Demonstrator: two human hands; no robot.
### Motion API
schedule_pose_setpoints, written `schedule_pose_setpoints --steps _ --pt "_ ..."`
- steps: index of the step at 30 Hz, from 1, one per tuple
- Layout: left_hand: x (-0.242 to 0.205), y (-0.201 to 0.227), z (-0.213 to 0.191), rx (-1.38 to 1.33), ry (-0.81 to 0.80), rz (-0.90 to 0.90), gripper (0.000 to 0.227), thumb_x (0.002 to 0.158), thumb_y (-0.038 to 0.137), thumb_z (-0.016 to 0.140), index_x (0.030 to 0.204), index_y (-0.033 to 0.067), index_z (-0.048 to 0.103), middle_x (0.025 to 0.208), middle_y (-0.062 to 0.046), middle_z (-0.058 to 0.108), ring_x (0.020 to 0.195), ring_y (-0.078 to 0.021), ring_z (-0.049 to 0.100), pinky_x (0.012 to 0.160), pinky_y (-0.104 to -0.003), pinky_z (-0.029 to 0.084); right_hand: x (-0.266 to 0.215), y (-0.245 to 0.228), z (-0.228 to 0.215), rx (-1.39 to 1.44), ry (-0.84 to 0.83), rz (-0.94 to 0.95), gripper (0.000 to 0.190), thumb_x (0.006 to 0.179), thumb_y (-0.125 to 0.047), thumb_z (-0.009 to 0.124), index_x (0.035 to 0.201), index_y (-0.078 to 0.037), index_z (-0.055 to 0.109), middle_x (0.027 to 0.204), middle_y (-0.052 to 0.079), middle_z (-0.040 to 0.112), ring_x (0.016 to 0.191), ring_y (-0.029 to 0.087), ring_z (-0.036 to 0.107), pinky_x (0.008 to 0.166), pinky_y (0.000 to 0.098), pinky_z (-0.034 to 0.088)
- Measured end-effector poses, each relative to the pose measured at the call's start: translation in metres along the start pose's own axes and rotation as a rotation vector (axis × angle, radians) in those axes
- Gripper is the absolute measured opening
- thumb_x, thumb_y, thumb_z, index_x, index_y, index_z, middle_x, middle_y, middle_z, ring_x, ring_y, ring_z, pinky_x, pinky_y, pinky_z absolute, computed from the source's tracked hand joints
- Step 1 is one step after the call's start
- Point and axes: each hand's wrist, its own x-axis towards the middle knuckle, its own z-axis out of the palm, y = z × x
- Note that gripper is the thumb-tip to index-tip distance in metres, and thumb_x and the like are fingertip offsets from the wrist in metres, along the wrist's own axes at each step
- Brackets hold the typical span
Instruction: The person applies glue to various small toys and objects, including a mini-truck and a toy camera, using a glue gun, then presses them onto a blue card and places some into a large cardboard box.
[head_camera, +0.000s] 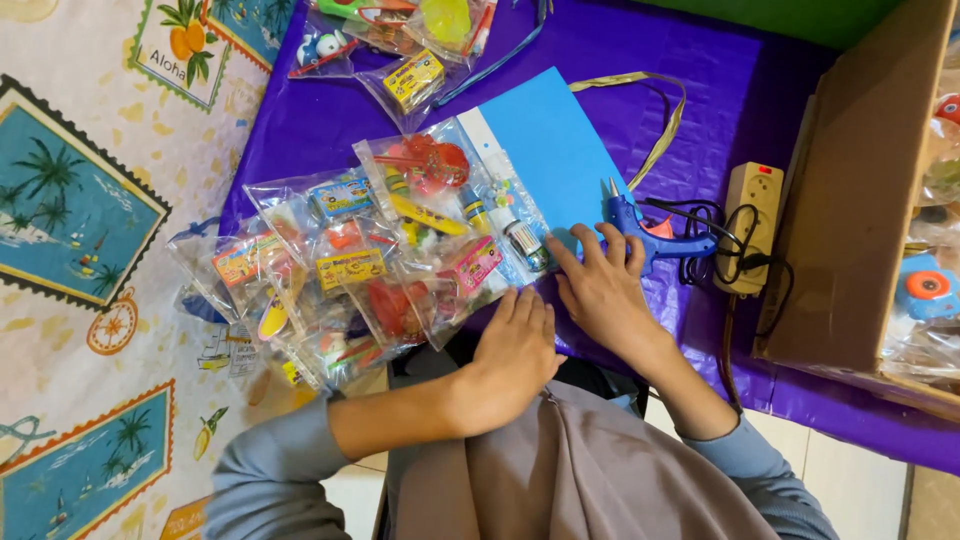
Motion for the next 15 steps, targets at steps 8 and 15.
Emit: schedule_pose_setpoints --steps 8,15 --pt "-0.003 -0.005 0.048 0.086 -0.008 -0.096 0.074 0.086 0.045 0.069 0.129 -0.0145 0.059 0.134 -0.041 0.056 0.133 -0.0525 0.049 0.120 -0.060 0.023 0.000 0.000 0.006 -0.070 -0.094 -0.029 0.055 0.087 -0.018 0.067 0.141 -0.013 0.060 0.140 0.016 0.047 0.137 0.044 0.034 0.104 0.0603 0.022" --pt "0.005 0.011 0.060 0.098 -0.286 -0.165 0.080 0.097 0.053 0.051 0.137 -0.0170 0.050 0.146 -0.045 0.041 0.143 -0.0592 0.031 0.121 -0.066 0.008 0.000 0.000 0.007 -0.074 -0.065 0.020 0.056 0.086 -0.018 0.067 0.142 -0.016 0.061 0.141 0.017 0.046 0.138 0.046 0.032 0.105 0.0632 0.019"
